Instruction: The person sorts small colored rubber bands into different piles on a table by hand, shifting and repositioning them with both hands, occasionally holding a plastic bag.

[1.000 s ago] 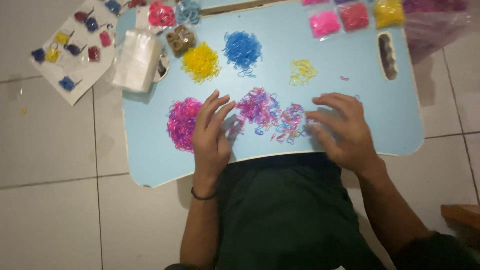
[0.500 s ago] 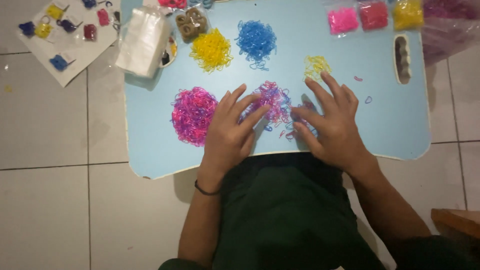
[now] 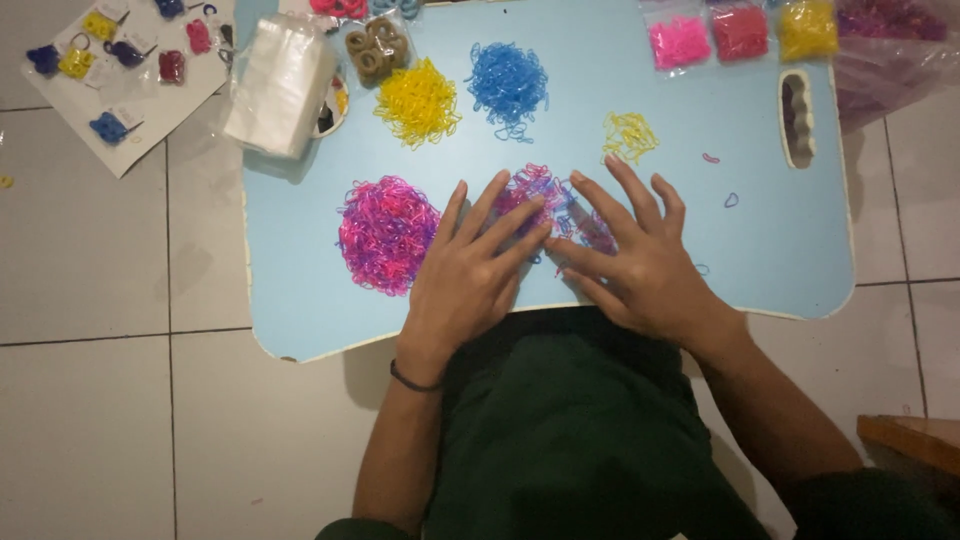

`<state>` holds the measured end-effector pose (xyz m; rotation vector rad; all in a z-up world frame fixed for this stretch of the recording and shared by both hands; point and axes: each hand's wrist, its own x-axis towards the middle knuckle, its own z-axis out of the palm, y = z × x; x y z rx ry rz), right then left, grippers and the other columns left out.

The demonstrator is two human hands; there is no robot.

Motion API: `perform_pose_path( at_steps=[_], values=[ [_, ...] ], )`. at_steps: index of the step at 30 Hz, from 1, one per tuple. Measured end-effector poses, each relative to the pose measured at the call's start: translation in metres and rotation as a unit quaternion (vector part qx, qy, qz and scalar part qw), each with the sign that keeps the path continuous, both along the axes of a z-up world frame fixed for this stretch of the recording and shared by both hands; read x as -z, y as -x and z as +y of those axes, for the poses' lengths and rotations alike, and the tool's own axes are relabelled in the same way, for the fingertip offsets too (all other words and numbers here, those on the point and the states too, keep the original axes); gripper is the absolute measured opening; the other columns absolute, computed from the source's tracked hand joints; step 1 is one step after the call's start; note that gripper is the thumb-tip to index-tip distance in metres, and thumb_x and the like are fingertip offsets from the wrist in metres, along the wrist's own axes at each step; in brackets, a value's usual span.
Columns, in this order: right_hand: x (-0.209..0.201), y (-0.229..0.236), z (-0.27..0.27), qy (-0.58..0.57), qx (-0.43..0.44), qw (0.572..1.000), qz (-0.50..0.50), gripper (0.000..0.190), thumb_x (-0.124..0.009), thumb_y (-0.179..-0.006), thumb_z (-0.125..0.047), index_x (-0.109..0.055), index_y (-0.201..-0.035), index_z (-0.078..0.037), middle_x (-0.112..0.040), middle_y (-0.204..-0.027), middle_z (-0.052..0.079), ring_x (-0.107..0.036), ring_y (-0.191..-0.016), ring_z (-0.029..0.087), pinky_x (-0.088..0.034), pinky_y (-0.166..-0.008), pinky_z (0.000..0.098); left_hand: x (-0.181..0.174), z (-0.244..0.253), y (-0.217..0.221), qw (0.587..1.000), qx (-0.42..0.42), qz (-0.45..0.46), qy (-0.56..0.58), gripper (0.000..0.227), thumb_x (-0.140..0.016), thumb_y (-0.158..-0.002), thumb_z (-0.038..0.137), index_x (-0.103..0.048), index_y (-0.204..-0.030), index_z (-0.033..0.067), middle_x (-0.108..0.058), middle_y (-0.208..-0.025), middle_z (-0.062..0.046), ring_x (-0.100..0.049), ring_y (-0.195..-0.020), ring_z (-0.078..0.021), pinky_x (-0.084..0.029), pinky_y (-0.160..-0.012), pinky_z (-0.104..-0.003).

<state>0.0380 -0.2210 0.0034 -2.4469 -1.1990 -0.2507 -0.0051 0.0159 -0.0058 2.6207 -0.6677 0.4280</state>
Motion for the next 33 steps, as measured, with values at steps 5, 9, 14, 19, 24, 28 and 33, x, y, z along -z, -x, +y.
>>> perform_pose_path(
  at_steps=[5, 9, 14, 19, 24, 28, 33],
  values=[
    [0.003, -0.001, -0.001, 0.01, -0.006, 1.0, 0.012, 0.03, -0.064, -0.1, -0.034, -0.068, -0.13, -0.035, -0.033, -0.167, 0.015, -0.011, -0.158, 0.046, -0.012, -0.114, 0.0735, 0.001, 0.002, -0.001, 1.0, 0.001, 0.008, -0.006, 0.046, -0.067, -0.096, 0.016, -0.065, -0.141, 0.023, -0.059, -0.151, -0.006, -0.035, -0.152, -0.0347, -0.016, -0.125, -0.061],
    [0.0, -0.001, -0.003, 0.017, 0.0, 1.0, 0.008, 0.03, -0.064, -0.099, -0.033, -0.069, -0.129, -0.034, -0.033, -0.167, 0.015, -0.012, -0.158, 0.046, -0.013, -0.115, 0.0726, 0.005, 0.002, -0.001, 1.0, 0.0, 0.013, -0.002, 0.048, -0.067, -0.095, 0.016, -0.063, -0.143, 0.0231, -0.058, -0.152, -0.006, -0.035, -0.153, -0.0343, -0.015, -0.126, -0.061],
    [0.003, -0.001, 0.0, 0.013, -0.005, 1.0, 0.01, 0.032, -0.062, -0.1, -0.038, -0.067, -0.131, -0.035, -0.033, -0.167, 0.014, -0.01, -0.158, 0.045, -0.012, -0.114, 0.0734, 0.0, 0.0, -0.001, 1.0, 0.003, 0.019, 0.004, 0.046, -0.066, -0.096, 0.015, -0.064, -0.142, 0.0214, -0.058, -0.152, -0.006, -0.035, -0.152, -0.0343, -0.014, -0.126, -0.062],
    [0.004, -0.001, -0.005, 0.029, -0.003, 0.999, -0.014, 0.031, -0.059, -0.101, -0.043, -0.067, -0.13, -0.035, -0.033, -0.168, 0.014, -0.011, -0.158, 0.045, -0.013, -0.114, 0.0717, 0.003, 0.002, 0.001, 1.0, -0.007, 0.012, 0.002, 0.045, -0.067, -0.096, 0.015, -0.065, -0.141, 0.0218, -0.059, -0.15, -0.006, -0.035, -0.152, -0.033, -0.015, -0.126, -0.061],
    [0.002, -0.003, -0.016, 0.016, 0.003, 1.0, 0.008, 0.027, -0.059, -0.101, -0.041, -0.069, -0.126, -0.036, -0.035, -0.166, 0.014, -0.014, -0.157, 0.046, -0.012, -0.115, 0.0737, 0.001, 0.002, 0.0, 1.0, -0.004, 0.004, -0.005, 0.045, -0.07, -0.093, 0.014, -0.067, -0.138, 0.0205, -0.06, -0.149, -0.007, -0.037, -0.151, -0.0338, -0.016, -0.125, -0.061],
    [0.002, -0.009, -0.022, 0.022, 0.02, 1.0, 0.006, 0.021, -0.063, -0.099, -0.04, -0.073, -0.117, -0.033, -0.037, -0.166, 0.014, -0.014, -0.158, 0.045, -0.014, -0.115, 0.0734, -0.003, 0.002, 0.002, 1.0, -0.012, -0.007, 0.002, 0.04, -0.069, -0.093, 0.013, -0.069, -0.133, 0.02, -0.062, -0.146, -0.008, -0.039, -0.15, -0.033, -0.018, -0.125, -0.06],
    [-0.002, -0.011, -0.024, 0.005, 0.022, 0.999, 0.042, 0.025, -0.062, -0.099, -0.038, -0.074, -0.119, -0.031, -0.038, -0.164, 0.015, -0.015, -0.157, 0.047, -0.016, -0.115, 0.0754, -0.001, 0.002, 0.003, 0.997, -0.017, -0.022, 0.066, 0.034, -0.069, -0.094, 0.013, -0.071, -0.128, 0.0191, -0.064, -0.141, -0.01, -0.045, -0.146, -0.0342, -0.023, -0.125, -0.06]
  ],
)
